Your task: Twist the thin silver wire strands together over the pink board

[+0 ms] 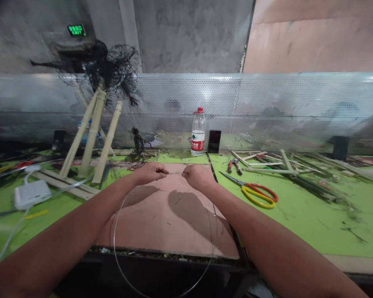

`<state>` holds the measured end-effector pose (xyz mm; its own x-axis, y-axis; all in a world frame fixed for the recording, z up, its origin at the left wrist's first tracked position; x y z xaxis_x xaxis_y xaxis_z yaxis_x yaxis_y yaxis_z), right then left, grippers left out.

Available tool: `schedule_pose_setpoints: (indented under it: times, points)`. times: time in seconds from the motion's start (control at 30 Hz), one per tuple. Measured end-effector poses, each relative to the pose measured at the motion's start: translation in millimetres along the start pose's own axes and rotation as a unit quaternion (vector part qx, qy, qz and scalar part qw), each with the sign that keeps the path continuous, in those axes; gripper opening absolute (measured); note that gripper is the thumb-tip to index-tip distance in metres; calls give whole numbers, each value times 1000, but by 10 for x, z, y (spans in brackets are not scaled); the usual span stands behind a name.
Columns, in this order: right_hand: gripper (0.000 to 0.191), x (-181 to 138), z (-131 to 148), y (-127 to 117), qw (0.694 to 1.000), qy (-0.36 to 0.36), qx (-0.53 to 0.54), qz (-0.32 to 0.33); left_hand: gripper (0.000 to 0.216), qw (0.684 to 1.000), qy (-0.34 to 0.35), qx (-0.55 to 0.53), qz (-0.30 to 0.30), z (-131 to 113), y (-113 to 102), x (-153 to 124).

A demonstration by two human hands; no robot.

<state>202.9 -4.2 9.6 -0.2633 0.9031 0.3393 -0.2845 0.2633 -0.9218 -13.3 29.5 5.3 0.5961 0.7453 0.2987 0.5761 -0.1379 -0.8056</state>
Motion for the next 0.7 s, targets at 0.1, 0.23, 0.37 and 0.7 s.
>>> schedule_pose_setpoints:
  times: [0.1,0.23,0.37,0.7]
  points:
    - [27,5,-9,16,1000,-5,0,-4,25,1000,-9,-10,18,-20,-3,-9]
    - [26,13,-22,36,1000,-11,14,-7,25,999,-21,-34,35,-16,3,-5]
    - [26,23,-38,71,999,-22,39,-9,27,995,-43,-70,47,16,15,2]
    - [26,120,-220,219,988,-35,145,40,40,954,-116,-266,70,61,107,-51]
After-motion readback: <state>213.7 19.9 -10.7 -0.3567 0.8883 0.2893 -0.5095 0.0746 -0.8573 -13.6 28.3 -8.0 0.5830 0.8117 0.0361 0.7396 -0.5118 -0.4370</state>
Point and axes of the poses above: each hand's wrist, its own x-axis towards the middle knuckle, its own y-axis out of the palm, z = x × y, the point moved 1 cm from there along x, towards the middle knuckle, and after that the axes turned 4 degrees about y, right-handed, at the moved point
